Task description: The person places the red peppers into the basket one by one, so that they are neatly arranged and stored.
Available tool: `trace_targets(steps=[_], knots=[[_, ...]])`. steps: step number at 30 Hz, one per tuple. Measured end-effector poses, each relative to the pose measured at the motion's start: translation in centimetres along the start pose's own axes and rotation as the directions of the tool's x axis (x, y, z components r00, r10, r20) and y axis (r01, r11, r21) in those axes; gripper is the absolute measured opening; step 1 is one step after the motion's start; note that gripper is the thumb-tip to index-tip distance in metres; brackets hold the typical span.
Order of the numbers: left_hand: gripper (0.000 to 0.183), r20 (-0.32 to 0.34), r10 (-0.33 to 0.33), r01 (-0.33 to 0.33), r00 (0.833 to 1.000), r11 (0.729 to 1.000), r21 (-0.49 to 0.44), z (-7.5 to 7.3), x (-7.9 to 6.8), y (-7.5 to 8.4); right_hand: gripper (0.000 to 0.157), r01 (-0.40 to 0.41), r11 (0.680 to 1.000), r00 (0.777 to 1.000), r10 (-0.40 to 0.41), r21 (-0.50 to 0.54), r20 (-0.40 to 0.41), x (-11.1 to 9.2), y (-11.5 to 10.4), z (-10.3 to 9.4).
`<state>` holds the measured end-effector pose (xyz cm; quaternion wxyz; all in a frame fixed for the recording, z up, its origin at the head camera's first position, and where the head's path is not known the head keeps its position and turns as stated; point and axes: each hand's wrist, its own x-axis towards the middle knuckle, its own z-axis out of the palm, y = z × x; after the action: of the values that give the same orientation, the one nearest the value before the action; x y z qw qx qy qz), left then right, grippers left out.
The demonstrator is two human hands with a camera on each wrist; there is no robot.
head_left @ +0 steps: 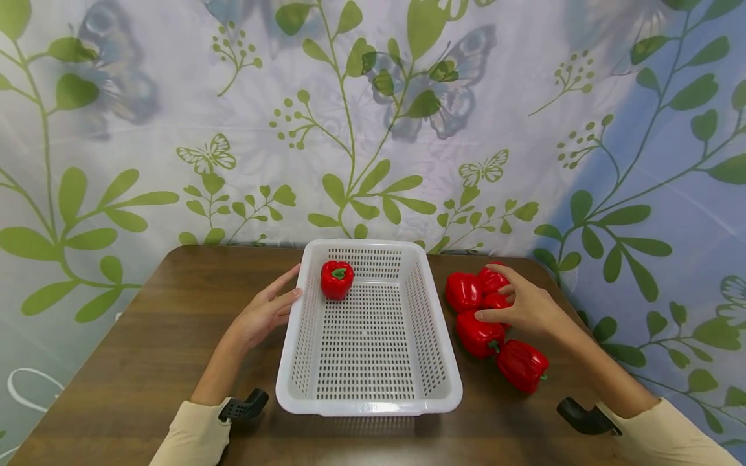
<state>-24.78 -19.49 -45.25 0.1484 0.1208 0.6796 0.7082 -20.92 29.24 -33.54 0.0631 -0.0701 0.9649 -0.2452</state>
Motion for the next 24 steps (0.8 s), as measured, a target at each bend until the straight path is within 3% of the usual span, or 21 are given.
trace_targets(steps=[6, 13, 24], knots=[[0.066, 0.007, 0.003, -0.003, 1.000, 1.000, -0.007, 0.1, -0.1, 0.1, 0.113, -0.046, 0.999, 0.998, 0.046, -0.004, 0.049, -1.4, 2.0, -0.3], [0.065, 0.007, 0.002, -0.002, 1.000, 1.000, -0.017, 0.1, -0.2, 0.2, 0.106, -0.027, 1.000, 0.995, 0.027, 0.006, 0.098, -2.5, 4.6, -0.5], [0.065, 0.015, 0.009, -0.008, 1.000, 1.000, -0.017, 0.0, 0.0, 0.2, 0.104, -0.053, 0.987, 0.967, 0.013, 0.150, 0.256, -4.0, 7.6, 0.2]])
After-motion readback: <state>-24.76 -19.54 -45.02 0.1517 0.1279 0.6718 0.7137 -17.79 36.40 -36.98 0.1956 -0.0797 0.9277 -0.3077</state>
